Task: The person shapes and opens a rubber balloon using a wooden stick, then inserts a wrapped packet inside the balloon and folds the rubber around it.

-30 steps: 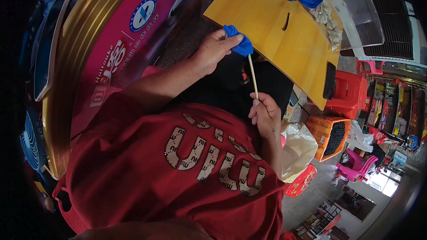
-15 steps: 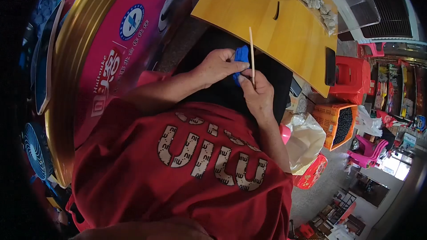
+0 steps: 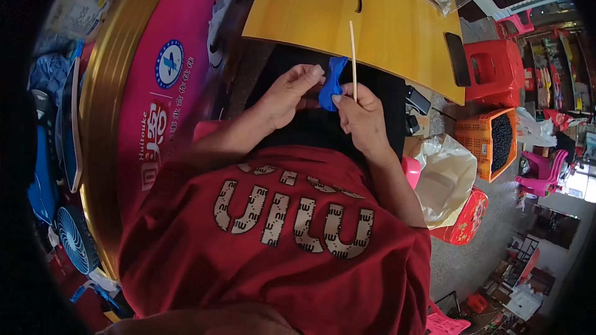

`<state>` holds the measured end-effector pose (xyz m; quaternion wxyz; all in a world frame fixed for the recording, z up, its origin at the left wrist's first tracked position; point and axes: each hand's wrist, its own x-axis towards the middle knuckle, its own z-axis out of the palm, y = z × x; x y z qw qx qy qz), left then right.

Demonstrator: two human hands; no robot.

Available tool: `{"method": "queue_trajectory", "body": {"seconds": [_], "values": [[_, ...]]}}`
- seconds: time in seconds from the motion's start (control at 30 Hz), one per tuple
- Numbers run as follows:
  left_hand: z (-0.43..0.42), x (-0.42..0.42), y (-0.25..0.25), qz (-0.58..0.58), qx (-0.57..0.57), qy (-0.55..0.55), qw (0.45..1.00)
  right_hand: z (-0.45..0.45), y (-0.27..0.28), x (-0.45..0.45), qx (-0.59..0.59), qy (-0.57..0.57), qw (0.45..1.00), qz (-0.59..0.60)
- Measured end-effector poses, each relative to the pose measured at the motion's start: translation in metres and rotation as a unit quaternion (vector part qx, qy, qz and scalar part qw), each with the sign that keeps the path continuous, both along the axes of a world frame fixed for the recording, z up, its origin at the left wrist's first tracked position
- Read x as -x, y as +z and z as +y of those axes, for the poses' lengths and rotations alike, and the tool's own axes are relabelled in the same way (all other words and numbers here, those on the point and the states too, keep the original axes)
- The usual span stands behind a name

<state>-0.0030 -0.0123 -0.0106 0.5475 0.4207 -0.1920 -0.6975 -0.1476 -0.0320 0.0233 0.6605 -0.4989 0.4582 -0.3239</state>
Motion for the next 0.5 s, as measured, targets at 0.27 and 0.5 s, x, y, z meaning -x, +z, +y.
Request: {"method": "queue_trajectory", "body": {"seconds": [0.27,0.5], "values": [[-0.008,-0.015,-0.01,0.209,0.062,-0.066,0.974,0.002,0.014,0.007,0.016,0.053,0.998,0.025],[-0.013,-0.03,-0.003,0.186,0.106,-0.044,0.976,0.024,0.027,0.037,0.124,0.155,0.97,0.143]]}}
